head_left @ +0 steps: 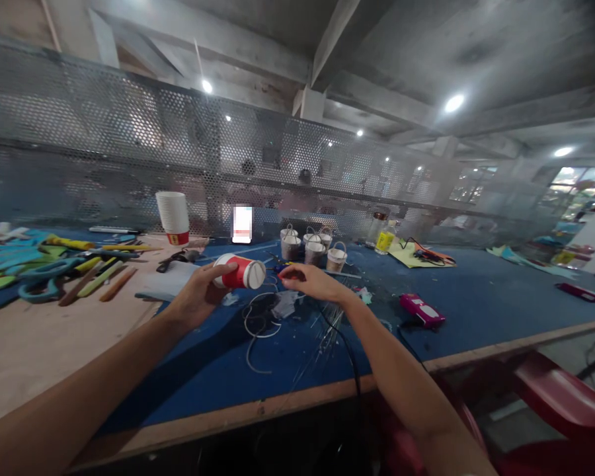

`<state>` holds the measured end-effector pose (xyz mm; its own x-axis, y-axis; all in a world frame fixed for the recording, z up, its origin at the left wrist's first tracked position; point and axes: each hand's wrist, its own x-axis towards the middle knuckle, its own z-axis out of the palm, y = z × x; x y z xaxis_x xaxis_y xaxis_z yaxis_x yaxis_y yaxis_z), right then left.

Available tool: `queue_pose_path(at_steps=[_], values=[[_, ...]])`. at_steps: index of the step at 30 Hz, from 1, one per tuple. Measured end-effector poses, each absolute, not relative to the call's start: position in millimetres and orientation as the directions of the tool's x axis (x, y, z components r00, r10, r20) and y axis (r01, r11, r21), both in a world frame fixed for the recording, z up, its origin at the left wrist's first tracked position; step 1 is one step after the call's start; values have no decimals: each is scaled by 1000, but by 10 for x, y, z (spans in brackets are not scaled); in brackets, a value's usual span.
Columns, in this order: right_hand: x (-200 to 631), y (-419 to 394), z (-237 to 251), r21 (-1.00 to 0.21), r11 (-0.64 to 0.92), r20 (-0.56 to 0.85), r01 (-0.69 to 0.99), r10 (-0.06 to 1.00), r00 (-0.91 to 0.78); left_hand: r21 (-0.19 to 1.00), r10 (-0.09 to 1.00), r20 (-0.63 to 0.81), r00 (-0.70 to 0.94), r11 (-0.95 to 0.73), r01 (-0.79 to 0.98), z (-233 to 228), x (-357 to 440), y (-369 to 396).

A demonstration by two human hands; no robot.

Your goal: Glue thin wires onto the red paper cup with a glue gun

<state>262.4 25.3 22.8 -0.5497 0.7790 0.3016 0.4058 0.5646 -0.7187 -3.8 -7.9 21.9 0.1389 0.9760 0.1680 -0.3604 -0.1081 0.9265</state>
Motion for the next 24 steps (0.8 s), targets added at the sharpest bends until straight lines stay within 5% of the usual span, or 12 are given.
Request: queue_pose_path(at_steps=[5,11,24], values=[[2648,206,223,-629,618,175,472,704,-689,898,984,135,114,-72,-434,228,-51,-56],[2634,277,118,-661,549,148,512,764,-628,873,991,94,96,-36,-487,279,-65,-83],[3414,336,370,-830,197,94,523,972,-216,811,998,65,5,-50,-582,294,-124,6]])
